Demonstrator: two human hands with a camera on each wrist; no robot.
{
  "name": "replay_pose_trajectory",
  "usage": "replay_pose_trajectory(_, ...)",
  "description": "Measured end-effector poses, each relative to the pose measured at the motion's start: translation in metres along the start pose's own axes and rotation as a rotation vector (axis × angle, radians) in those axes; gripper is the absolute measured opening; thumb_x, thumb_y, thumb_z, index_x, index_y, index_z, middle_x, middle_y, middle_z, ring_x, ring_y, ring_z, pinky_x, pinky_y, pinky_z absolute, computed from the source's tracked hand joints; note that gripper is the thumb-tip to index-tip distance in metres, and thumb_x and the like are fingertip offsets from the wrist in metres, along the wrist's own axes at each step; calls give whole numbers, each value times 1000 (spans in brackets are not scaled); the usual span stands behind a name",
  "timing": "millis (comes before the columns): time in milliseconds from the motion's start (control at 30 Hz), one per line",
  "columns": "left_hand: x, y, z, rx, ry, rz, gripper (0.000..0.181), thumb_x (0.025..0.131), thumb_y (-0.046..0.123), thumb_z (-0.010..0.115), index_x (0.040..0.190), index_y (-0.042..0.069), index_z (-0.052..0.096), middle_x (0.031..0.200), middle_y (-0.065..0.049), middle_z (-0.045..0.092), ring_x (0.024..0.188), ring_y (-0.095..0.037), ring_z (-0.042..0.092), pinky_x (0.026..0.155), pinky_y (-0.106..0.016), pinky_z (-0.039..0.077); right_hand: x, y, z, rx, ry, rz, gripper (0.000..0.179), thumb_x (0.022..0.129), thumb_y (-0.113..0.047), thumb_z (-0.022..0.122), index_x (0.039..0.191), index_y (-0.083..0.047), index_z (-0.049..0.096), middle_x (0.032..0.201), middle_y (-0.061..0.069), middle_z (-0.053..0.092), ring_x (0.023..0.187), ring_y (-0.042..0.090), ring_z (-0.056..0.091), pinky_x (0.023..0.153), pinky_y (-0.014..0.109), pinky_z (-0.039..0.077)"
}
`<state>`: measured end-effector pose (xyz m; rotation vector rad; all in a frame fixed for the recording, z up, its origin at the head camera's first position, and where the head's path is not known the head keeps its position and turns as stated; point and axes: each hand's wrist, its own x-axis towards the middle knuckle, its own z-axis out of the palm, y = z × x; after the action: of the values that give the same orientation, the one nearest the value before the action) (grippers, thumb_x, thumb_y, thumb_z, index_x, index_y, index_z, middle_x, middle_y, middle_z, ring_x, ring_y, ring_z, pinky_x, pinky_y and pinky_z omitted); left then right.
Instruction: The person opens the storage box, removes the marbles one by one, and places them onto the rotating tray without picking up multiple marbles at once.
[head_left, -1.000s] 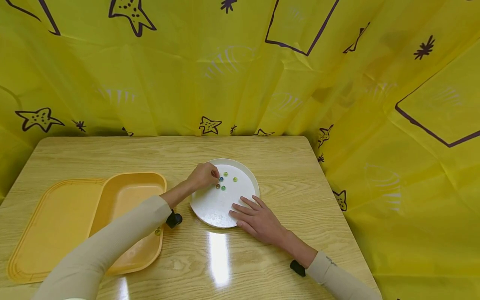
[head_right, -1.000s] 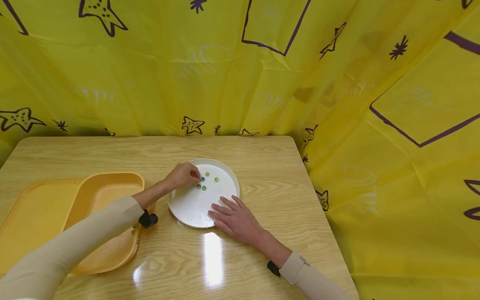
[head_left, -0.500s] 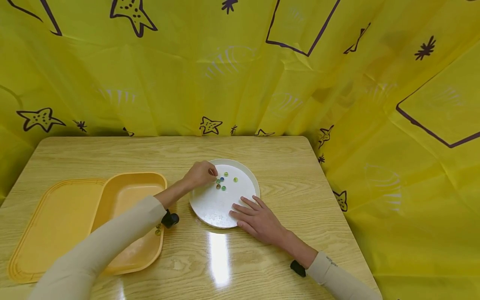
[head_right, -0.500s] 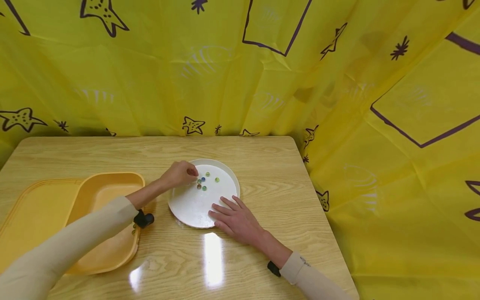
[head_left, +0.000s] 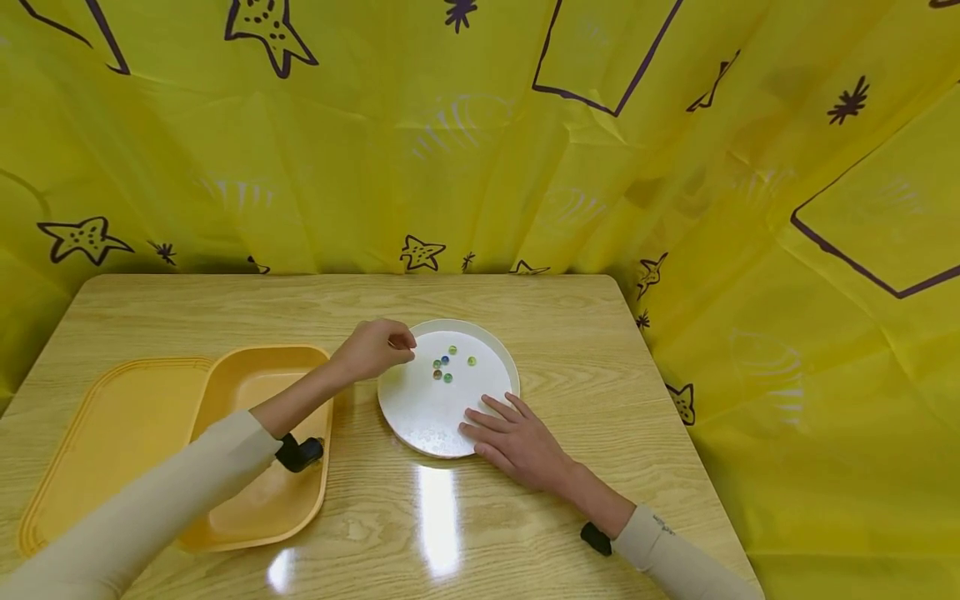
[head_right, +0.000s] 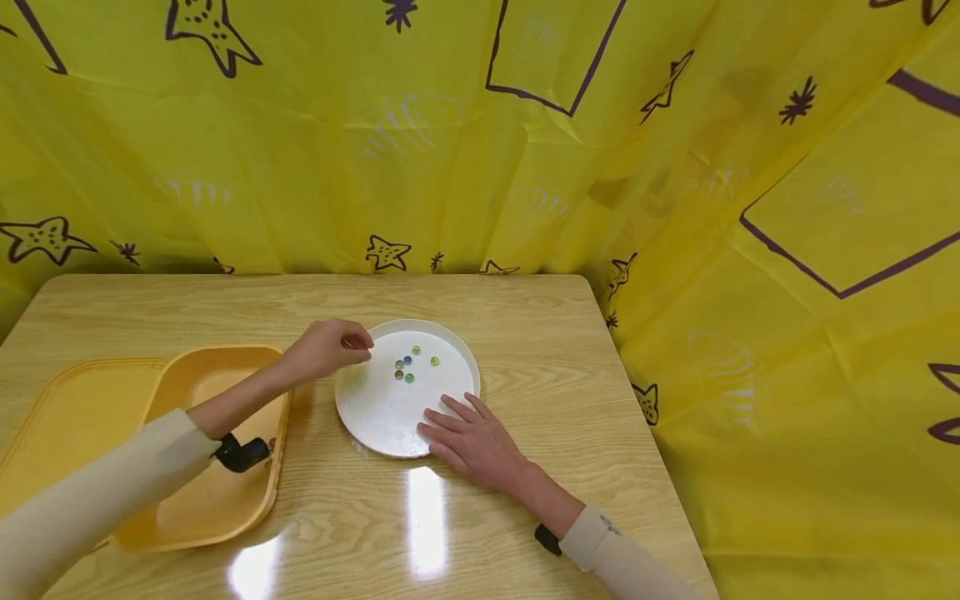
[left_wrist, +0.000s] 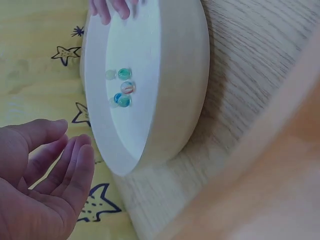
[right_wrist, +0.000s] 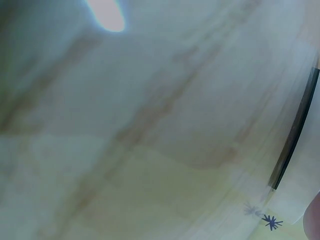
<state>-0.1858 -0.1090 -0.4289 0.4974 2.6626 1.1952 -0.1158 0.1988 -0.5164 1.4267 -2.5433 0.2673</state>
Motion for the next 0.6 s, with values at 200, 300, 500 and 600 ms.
replay_pose_trajectory(200, -19, -7, -19, 12, 49, 13, 9, 91, 6, 70, 97, -1, 70, 89, -8, 69, 86, -27, 65, 77, -44, 53, 0, 0, 1, -2, 7, -2, 53, 110, -43, 23, 138, -21, 62, 142, -2, 56, 139, 27, 41, 112, 54, 27)
replay_pose_trajectory(300, -29, -10, -27, 22, 79, 14, 9, 91, 6, 70, 95, -1, 70, 89, -9, 69, 85, -29, 65, 77, -45, 53, 0, 0, 1, -1, 3, 1, 54, 110, -44, 22, 139, -22, 62, 143, -2, 56, 140, 26, 41, 113, 53, 26)
replay_pose_trajectory(500, -48, -16, -39, 23, 97, -3, 11, 92, 8, 69, 97, -2, 70, 89, -9, 69, 84, -29, 65, 75, -45, 53, -1, 0, 0, 0, -11, 9, 55, 110, -44, 20, 139, -22, 61, 143, -3, 55, 141, 26, 39, 113, 53, 26)
replay_pose_trajectory(600, -57, -20, -43, 23, 96, -19, 12, 92, 8, 70, 98, -2, 70, 90, -8, 69, 84, -27, 64, 74, -43, 52, 0, 0, 0, 3, -19, 12, 55, 110, -44, 20, 140, -22, 61, 144, -3, 55, 141, 25, 39, 114, 53, 25)
